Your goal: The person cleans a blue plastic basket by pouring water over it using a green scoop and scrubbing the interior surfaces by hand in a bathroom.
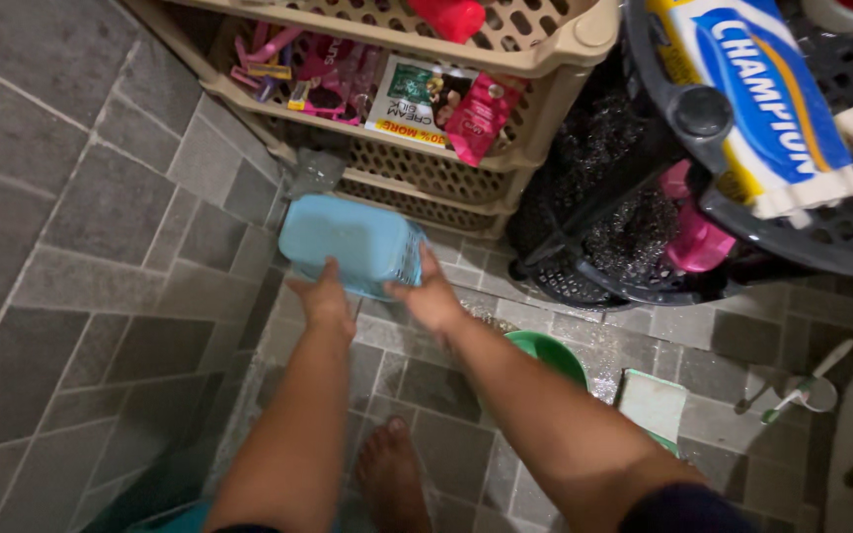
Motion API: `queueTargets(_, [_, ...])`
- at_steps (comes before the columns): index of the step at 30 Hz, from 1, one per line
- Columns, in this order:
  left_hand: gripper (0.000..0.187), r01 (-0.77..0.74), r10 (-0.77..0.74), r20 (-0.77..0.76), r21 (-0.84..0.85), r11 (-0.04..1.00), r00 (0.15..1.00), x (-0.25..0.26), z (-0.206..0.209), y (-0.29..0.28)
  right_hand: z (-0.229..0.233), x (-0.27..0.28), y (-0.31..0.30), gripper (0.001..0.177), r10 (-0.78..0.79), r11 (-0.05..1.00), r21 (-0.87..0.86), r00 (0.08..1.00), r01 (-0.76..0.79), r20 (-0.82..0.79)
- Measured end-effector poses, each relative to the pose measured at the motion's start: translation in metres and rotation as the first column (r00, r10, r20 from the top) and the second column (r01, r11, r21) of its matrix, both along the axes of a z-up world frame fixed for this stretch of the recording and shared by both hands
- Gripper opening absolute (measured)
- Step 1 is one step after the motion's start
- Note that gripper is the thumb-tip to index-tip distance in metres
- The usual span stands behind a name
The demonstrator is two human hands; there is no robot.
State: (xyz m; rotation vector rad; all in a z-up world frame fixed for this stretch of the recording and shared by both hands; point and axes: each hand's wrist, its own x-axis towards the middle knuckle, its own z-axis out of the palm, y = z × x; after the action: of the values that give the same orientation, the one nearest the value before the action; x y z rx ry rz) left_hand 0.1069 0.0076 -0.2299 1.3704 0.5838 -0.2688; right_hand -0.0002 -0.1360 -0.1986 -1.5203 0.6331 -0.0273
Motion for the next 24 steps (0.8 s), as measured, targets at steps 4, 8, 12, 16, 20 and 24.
queueTargets(4, [0.087, 0.061, -0.064, -0.150, -0.024, 0.998, 0.987, -0.002, 0.009, -0.003, -0.026, 0.045, -0.027, 0.111, 0.104, 0.924, -0.375, 0.993, -0.075, 0.057])
queueTargets(8, [0.069, 0.100, -0.130, -0.185, -0.161, 0.982, 0.974, -0.006, 0.023, -0.004, -0.010, 0.072, -0.033, 0.106, 0.254, 0.926, -0.296, 0.967, -0.235, 0.025])
queueTargets(12, [0.053, 0.078, -0.113, -0.087, -0.335, 0.939, 0.990, -0.031, 0.031, 0.006, 0.010, 0.031, -0.020, 0.077, 0.276, 0.961, 0.042, 0.957, -0.273, -0.095])
queueTargets(16, [0.060, 0.214, -0.264, -0.143, -0.295, 0.931, 0.954, -0.082, 0.041, 0.025, 0.037, -0.043, 0.007, 0.070, 0.127, 0.992, -0.015, 0.988, -0.129, -0.093])
queueTargets(20, [0.075, 0.402, -0.392, -0.345, -0.044, 0.914, 0.853, -0.138, 0.080, 0.016, 0.063, -0.107, 0.006, 0.078, 0.036, 0.961, 0.276, 0.987, 0.009, -0.157])
queueTargets(24, [0.080, 0.493, -0.509, -0.264, -0.131, 0.860, 0.819, -0.190, 0.129, -0.006, 0.069, -0.173, 0.008, 0.073, -0.100, 0.976, 0.178, 0.987, 0.122, -0.130])
